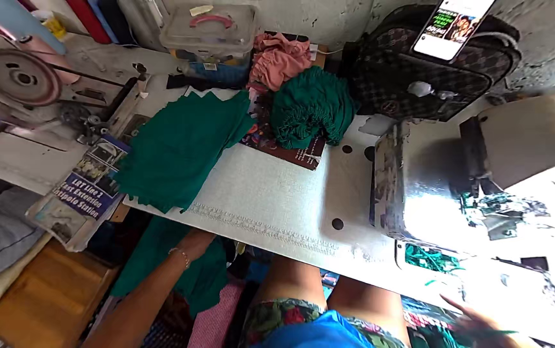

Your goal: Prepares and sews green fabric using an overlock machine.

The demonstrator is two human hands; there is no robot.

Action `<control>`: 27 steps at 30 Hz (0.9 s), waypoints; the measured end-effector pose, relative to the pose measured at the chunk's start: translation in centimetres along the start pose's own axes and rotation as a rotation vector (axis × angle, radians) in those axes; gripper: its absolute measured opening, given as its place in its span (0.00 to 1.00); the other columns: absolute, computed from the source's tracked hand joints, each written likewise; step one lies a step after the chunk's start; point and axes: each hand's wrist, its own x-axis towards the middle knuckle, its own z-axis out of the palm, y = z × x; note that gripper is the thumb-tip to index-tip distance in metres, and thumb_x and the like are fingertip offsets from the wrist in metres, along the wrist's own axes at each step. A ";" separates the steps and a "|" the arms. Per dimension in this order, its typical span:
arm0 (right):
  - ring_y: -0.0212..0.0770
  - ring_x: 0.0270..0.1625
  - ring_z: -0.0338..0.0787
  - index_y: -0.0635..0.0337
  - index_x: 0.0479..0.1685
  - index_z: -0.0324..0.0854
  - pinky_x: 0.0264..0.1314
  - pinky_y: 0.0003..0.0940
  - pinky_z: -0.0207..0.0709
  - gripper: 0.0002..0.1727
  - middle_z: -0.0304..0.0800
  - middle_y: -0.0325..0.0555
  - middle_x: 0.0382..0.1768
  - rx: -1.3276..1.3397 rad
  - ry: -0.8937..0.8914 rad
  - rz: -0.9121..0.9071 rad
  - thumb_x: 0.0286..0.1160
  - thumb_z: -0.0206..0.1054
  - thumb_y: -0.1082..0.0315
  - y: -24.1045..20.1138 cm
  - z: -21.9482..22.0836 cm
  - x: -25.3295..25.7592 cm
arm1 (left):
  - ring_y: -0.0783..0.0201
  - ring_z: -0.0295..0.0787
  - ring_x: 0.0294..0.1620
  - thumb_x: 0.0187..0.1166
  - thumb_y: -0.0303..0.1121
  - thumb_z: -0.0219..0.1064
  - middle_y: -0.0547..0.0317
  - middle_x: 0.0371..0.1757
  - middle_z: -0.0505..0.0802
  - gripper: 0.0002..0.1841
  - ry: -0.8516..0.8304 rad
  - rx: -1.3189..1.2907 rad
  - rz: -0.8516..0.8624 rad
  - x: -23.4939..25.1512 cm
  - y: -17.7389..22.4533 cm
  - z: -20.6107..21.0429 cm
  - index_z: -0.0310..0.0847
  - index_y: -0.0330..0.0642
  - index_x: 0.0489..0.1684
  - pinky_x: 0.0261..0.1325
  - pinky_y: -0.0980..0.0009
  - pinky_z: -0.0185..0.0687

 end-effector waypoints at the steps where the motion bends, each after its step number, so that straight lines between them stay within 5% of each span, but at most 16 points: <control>1: 0.63 0.47 0.93 0.79 0.72 0.76 0.55 0.53 0.85 0.20 0.90 0.72 0.52 0.063 -0.034 -0.037 0.86 0.51 0.79 -1.3 0.4 0.8 | 0.39 0.71 0.84 0.90 0.26 0.52 0.36 0.77 0.82 0.19 0.017 0.023 0.034 -0.9 -0.8 -0.2 0.77 0.33 0.75 0.88 0.44 0.56; 4: 0.58 0.39 0.92 0.75 0.69 0.79 0.44 0.52 0.86 0.19 0.90 0.67 0.47 0.122 -0.099 -0.255 0.85 0.52 0.78 0.1 2.7 2.6 | 0.37 0.77 0.79 0.89 0.26 0.54 0.32 0.71 0.85 0.16 0.047 -0.031 0.055 -4.0 -2.6 -0.7 0.81 0.29 0.67 0.88 0.46 0.59; 8: 0.53 0.41 0.93 0.66 0.63 0.88 0.42 0.48 0.87 0.20 0.90 0.61 0.50 0.177 -0.060 -0.462 0.75 0.60 0.81 -2.8 5.6 4.4 | 0.35 0.90 0.58 0.86 0.28 0.58 0.32 0.54 0.91 0.14 0.315 -0.228 0.184 -10.0 2.2 -4.0 0.87 0.29 0.55 0.65 0.40 0.81; 10: 0.45 0.43 0.92 0.59 0.60 0.90 0.43 0.39 0.87 0.19 0.90 0.55 0.50 0.271 -0.011 -0.576 0.73 0.62 0.78 -5.3 7.0 5.2 | 0.47 0.93 0.45 0.83 0.33 0.61 0.45 0.44 0.93 0.12 0.624 -0.225 0.327 -12.4 6.4 -6.5 0.89 0.37 0.47 0.51 0.51 0.89; 12: 0.34 0.43 0.88 0.52 0.59 0.89 0.43 0.26 0.84 0.15 0.89 0.46 0.48 0.404 0.084 -0.670 0.79 0.64 0.65 -8.1 8.5 6.4 | 0.60 0.89 0.40 0.84 0.44 0.63 0.55 0.38 0.91 0.13 0.850 -0.189 0.398 -14.2 10.4 -10.1 0.88 0.45 0.44 0.45 0.67 0.86; 14: 0.29 0.39 0.87 0.54 0.61 0.89 0.36 0.23 0.82 0.23 0.90 0.44 0.47 0.521 0.175 -0.714 0.78 0.68 0.47 -11.3 9.3 8.0 | 0.69 0.84 0.40 0.85 0.48 0.63 0.59 0.36 0.87 0.13 0.989 -0.201 0.442 -15.3 13.2 -13.9 0.85 0.50 0.41 0.46 0.80 0.78; 16: 0.29 0.38 0.87 0.56 0.62 0.88 0.35 0.25 0.82 0.31 0.90 0.44 0.48 0.579 0.220 -0.712 0.71 0.72 0.41 -13.8 9.2 9.2 | 0.73 0.82 0.42 0.86 0.48 0.63 0.61 0.36 0.86 0.13 1.082 -0.241 0.496 -15.5 14.9 -16.7 0.83 0.49 0.43 0.48 0.85 0.75; 21: 0.31 0.36 0.87 0.60 0.37 0.90 0.38 0.27 0.82 0.14 0.91 0.42 0.34 0.651 0.312 -0.689 0.77 0.71 0.57 -14.7 6.9 10.8 | 0.82 0.82 0.48 0.89 0.51 0.58 0.70 0.42 0.88 0.14 1.186 -0.329 0.576 -14.0 16.7 -20.0 0.79 0.52 0.48 0.53 0.86 0.76; 27: 0.30 0.32 0.87 0.57 0.37 0.92 0.37 0.29 0.81 0.14 0.91 0.39 0.29 0.599 0.343 -0.643 0.75 0.73 0.54 -13.0 3.4 10.0 | 0.81 0.80 0.48 0.87 0.51 0.61 0.75 0.41 0.91 0.13 1.181 -0.339 0.628 -13.6 17.2 -22.9 0.87 0.57 0.44 0.54 0.83 0.71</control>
